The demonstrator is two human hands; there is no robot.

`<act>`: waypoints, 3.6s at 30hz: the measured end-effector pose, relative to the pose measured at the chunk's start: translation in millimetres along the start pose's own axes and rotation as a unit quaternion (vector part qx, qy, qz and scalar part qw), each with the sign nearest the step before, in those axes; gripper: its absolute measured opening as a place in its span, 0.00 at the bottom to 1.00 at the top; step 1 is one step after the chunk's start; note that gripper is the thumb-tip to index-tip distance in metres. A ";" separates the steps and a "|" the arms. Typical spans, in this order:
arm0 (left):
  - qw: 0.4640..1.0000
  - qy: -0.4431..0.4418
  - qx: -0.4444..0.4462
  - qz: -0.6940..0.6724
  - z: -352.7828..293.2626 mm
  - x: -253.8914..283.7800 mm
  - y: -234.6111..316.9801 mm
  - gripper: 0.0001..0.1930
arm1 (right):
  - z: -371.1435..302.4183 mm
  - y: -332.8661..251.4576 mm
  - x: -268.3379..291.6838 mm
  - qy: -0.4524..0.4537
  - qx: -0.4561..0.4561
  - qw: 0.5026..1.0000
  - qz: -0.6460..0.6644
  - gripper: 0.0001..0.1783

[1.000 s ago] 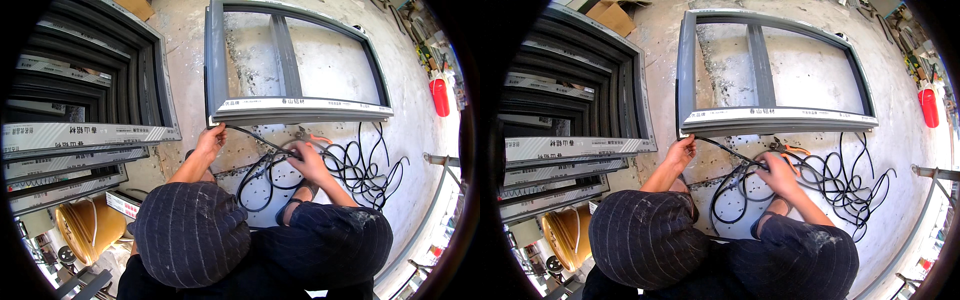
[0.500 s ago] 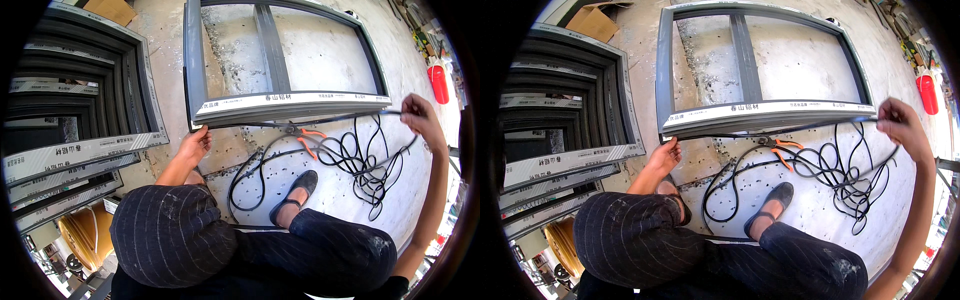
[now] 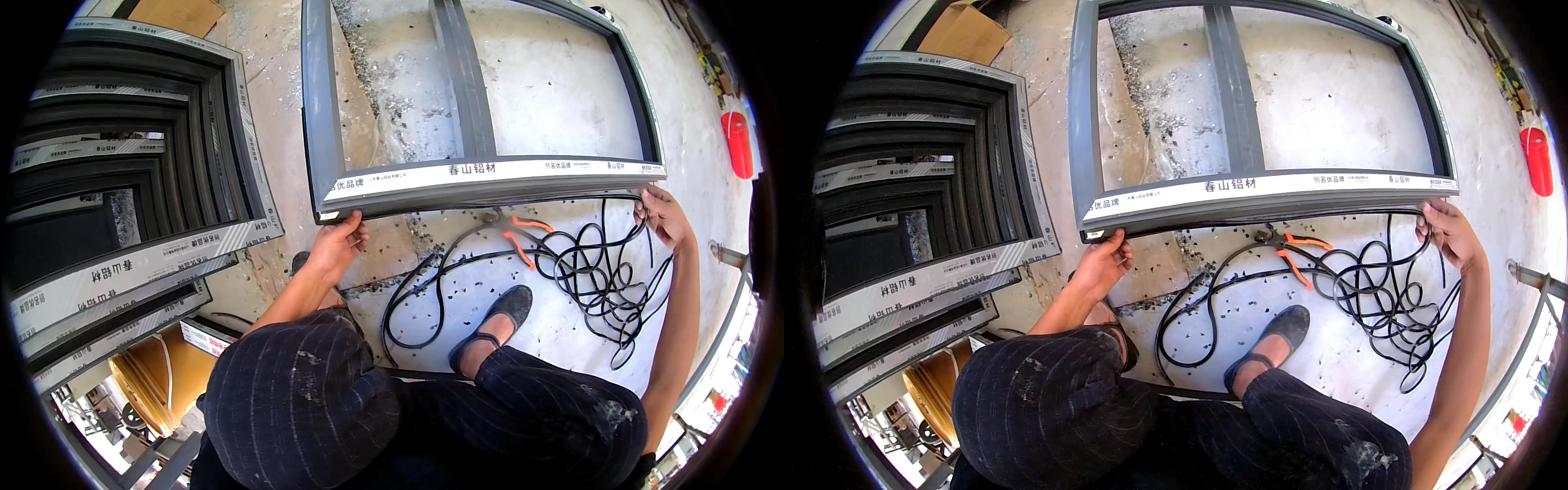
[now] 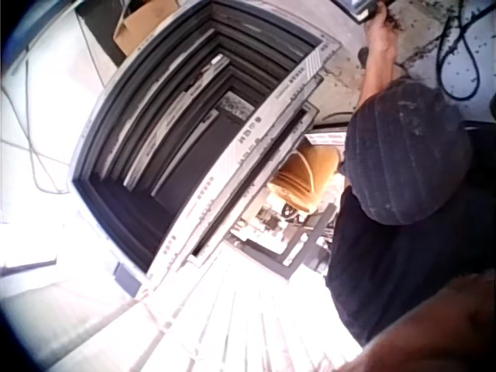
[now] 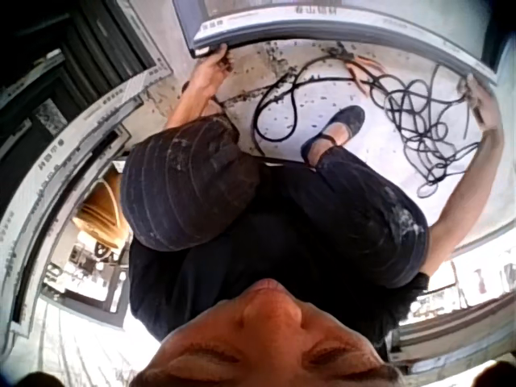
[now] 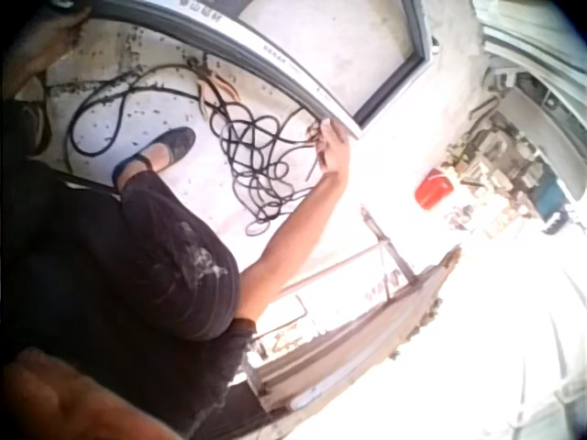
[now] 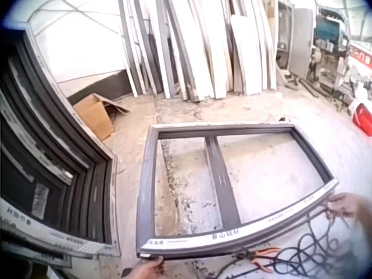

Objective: The person sits on the floor and installs a rubber seal into the groove of a metal window frame. They use pliers to cut the seal and press it into place along the frame's edges. The person then picks up a second frame and repeats the process of fitting the seal.

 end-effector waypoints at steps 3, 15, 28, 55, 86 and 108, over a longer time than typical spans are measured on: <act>0.998 -0.031 0.059 -0.016 -6.6 -4.5 1.0 0.12 | -6.8 15.3 0.7 0.012 0.000 0.996 0.092 0.14; 0.882 -0.027 0.217 0.417 -109.0 -9.8 109.1 0.23 | 42.8 -23.2 -12.0 0.047 0.089 0.995 0.012 0.13; 0.990 0.142 -0.011 -0.013 -21.8 24.9 5.8 0.23 | -8.5 -41.3 -12.0 -0.084 0.245 0.950 0.173 0.15; 0.947 0.158 -0.242 -0.138 -7.9 -7.8 -9.7 0.09 | -50.1 26.1 -78.8 -0.040 0.154 0.644 0.748 0.17; 0.958 0.138 -0.234 -0.090 -12.0 -14.0 -11.2 0.08 | 36.2 81.5 -43.5 0.054 0.060 0.733 0.675 0.13; 0.974 0.089 -0.177 -0.112 1.4 -46.1 -20.9 0.09 | 17.4 75.8 -45.7 0.144 0.125 0.804 0.563 0.12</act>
Point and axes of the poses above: each hand's wrist, its own z-axis towards the middle knuckle, its own x-axis out of the back of the hand, y = z × x, the point moved 8 cm from there along z, towards the middle knuckle, and after that the axes turned 1 degree about x, right-handed, at the moved point
